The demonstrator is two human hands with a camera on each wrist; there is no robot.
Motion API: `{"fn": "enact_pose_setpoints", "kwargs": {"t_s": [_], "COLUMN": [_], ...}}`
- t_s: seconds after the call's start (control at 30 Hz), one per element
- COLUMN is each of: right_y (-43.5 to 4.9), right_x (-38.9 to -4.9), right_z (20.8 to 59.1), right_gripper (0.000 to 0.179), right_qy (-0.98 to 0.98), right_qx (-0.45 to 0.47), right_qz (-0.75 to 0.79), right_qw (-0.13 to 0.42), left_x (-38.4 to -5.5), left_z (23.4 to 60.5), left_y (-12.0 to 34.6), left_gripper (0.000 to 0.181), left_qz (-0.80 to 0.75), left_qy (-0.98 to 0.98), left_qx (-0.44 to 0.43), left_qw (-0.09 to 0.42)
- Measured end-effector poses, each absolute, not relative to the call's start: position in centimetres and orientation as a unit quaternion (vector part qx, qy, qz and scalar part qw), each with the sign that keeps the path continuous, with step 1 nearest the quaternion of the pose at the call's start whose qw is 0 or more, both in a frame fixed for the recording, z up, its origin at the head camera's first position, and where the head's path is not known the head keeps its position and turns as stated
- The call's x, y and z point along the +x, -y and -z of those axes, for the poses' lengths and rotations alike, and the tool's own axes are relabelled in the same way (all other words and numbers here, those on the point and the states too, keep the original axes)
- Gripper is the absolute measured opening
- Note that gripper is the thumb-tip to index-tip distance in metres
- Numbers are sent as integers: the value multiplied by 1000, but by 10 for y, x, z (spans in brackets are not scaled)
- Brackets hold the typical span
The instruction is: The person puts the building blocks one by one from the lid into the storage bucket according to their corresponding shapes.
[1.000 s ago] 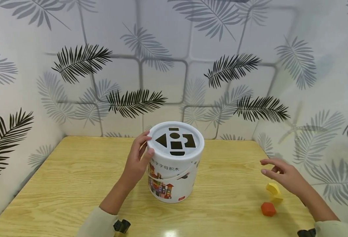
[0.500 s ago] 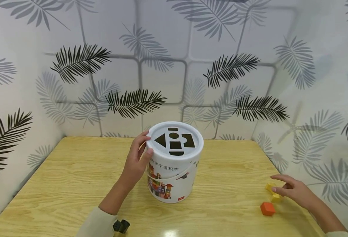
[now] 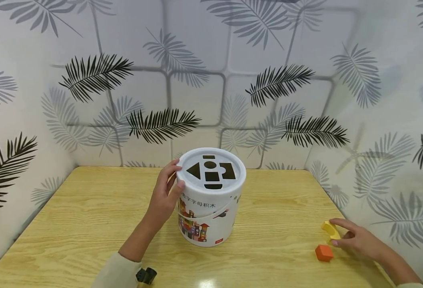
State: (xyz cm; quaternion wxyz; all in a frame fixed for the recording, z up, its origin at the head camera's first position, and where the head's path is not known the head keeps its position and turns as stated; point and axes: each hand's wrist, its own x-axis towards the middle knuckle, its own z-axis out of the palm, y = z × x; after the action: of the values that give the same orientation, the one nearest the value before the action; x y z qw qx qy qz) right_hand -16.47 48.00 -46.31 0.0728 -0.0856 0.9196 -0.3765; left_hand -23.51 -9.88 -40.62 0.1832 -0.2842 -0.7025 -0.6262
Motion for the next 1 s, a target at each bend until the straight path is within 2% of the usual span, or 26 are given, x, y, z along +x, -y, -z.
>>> {"fn": "enact_pose_setpoints", "kwargs": {"t_s": [0.23,0.53,0.8,1.0], "right_y": [-484,-476,-457,-415], "right_x": [-165,-163,-164,-169], "right_z": [470,463,425,387], "right_gripper": [73,69,74,68], "right_qy": [-925,-946,-950,-939], "right_qx": [-107,-48,-27,-72], "right_qz": [359,319,310,335], "right_qw": [67,26,23,-16], "left_x": [-235,-235,-235,-236], "left_z": [406,406,407,408], "left_y": [99,98,99,98], "left_gripper": [40,40,40,39], "left_qz": [635,636,631,636], "left_qy": [693,692,700,695], "left_qx": [-287,-289,-283,-284], "left_qw": [185,182,178,179]}}
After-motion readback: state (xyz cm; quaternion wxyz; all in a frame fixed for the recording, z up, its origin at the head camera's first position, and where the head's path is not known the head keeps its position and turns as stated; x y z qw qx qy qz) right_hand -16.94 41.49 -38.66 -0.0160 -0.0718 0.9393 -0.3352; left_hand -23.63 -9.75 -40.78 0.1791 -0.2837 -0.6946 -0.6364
